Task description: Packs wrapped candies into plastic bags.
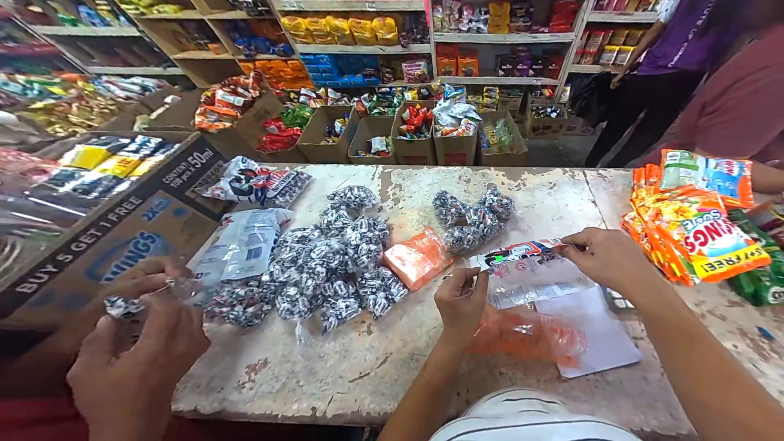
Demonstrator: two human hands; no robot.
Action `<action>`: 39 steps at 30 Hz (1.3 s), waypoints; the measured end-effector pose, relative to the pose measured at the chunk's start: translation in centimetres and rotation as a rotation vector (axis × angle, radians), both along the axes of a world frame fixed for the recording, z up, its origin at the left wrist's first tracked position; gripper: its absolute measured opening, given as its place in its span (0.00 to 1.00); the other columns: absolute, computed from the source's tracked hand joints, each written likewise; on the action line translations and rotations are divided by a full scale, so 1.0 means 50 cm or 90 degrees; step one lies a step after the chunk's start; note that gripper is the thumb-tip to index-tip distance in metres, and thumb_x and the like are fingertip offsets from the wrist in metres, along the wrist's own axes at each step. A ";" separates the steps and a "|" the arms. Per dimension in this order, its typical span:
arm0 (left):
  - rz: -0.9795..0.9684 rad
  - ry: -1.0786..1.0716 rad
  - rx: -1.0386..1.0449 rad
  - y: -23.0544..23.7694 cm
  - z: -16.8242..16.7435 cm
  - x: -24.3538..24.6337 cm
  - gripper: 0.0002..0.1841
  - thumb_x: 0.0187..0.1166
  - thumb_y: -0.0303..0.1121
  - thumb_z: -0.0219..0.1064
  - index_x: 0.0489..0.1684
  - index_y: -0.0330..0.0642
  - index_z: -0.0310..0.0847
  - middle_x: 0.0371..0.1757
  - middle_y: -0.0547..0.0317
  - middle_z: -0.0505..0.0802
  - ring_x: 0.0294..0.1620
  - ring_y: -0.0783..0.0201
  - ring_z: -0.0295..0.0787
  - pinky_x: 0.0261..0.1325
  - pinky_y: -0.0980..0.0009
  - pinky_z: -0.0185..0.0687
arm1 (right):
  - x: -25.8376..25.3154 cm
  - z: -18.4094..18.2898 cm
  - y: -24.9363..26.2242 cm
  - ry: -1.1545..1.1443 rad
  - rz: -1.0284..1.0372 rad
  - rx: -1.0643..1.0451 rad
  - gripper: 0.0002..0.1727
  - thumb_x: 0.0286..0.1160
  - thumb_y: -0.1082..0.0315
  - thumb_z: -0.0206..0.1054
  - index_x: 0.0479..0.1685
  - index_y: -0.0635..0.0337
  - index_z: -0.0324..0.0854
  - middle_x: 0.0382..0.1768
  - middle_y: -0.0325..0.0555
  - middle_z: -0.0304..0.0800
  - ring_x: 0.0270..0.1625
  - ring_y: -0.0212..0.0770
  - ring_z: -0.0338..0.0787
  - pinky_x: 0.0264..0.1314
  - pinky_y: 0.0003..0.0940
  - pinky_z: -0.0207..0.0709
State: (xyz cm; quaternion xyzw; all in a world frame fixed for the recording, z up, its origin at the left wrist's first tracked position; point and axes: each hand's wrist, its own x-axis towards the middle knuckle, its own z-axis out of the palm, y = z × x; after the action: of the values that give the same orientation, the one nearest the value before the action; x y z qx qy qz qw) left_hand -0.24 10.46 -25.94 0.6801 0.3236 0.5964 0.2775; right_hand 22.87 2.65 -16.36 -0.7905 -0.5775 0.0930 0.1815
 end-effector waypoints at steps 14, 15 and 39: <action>-0.046 -0.032 0.046 -0.011 0.044 0.023 0.06 0.68 0.30 0.77 0.34 0.35 0.93 0.22 0.67 0.86 0.20 0.83 0.73 0.24 0.85 0.70 | 0.053 -0.055 -0.041 0.061 0.019 0.175 0.17 0.86 0.53 0.62 0.50 0.51 0.95 0.34 0.40 0.90 0.36 0.40 0.87 0.41 0.46 0.81; -0.046 -0.031 0.051 -0.012 0.053 0.023 0.07 0.68 0.30 0.77 0.34 0.34 0.93 0.22 0.67 0.87 0.21 0.83 0.74 0.25 0.85 0.71 | 0.051 -0.053 -0.043 0.059 0.019 0.188 0.17 0.86 0.54 0.62 0.50 0.51 0.95 0.33 0.40 0.89 0.35 0.39 0.86 0.40 0.45 0.81; -0.135 0.187 -0.109 0.029 0.113 -0.076 0.24 0.66 0.45 0.83 0.58 0.43 0.90 0.34 0.65 0.93 0.31 0.71 0.87 0.38 0.70 0.86 | 0.215 -0.157 -0.054 -0.101 -0.163 0.180 0.23 0.86 0.42 0.54 0.43 0.43 0.91 0.38 0.43 0.92 0.45 0.48 0.91 0.45 0.61 0.83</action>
State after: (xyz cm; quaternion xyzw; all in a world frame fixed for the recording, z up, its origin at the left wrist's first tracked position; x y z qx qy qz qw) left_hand -4.05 11.93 -20.28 0.7642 0.3368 0.4280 0.3456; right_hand 33.62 -0.06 -24.19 -0.8291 -0.4919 -0.0753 0.2548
